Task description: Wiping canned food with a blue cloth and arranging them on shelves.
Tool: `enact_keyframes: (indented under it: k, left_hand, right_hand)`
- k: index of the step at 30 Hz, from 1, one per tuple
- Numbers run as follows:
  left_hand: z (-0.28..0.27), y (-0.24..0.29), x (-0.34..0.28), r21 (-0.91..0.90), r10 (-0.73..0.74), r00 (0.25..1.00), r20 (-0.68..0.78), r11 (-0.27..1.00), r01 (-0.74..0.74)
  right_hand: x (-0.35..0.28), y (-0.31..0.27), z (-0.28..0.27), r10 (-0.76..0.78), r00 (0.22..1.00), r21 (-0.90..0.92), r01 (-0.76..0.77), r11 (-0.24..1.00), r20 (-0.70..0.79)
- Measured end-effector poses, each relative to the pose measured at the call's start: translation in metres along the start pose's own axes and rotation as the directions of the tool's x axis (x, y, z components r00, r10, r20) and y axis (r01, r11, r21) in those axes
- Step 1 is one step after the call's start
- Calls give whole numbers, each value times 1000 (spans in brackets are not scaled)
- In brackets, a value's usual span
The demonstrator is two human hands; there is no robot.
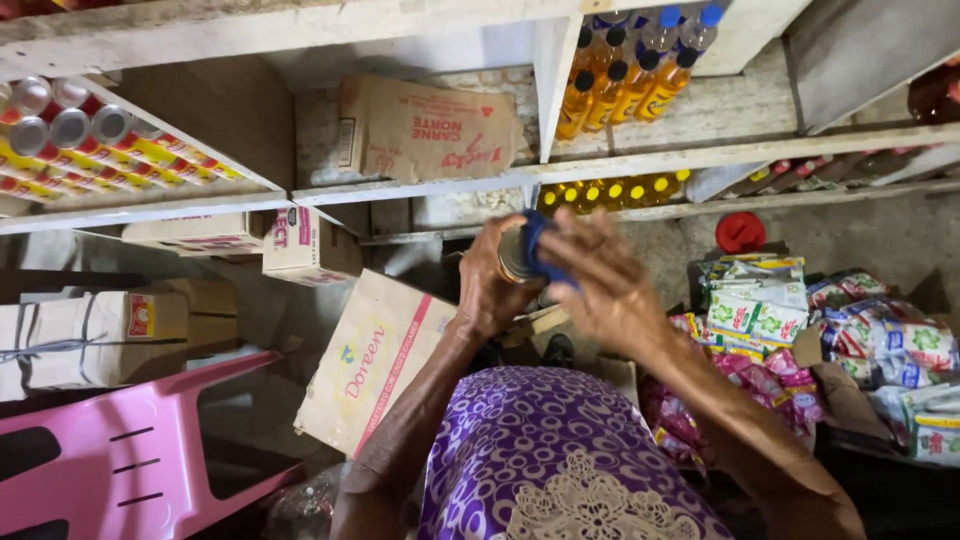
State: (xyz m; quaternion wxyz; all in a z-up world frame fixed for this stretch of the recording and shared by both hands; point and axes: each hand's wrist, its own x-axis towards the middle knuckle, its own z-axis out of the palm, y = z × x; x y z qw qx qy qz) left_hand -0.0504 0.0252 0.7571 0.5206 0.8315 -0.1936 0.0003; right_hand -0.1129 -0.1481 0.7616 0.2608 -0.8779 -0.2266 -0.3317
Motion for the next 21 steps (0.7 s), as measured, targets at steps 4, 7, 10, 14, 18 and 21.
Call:
enact_keyframes:
  k: [4,7,10,14,18,21]
  left_hand:
    - [7,-7,-3,31,121,991,60,992,-123]
    - [14,-8,-4,88,190,981,-42,979,-186]
    - [12,-9,-1,186,259,950,-174,956,-227]
    - [9,0,-1,221,235,930,-282,959,-176]
    - [16,-11,-8,19,117,990,-75,993,-116]
    - [27,-10,-8,-154,62,997,41,986,-55]
  right_hand:
    - [5,-9,9,-38,999,114,40,993,-14]
    - [20,-5,1,-57,998,-18,56,998,-20]
    - [16,-7,-2,-36,998,-95,30,995,-57]
    - [-8,-29,8,117,989,90,-109,990,-86]
    - [5,-36,9,147,983,139,-131,982,-108]
    - [1,-4,17,199,973,48,-195,980,-113]
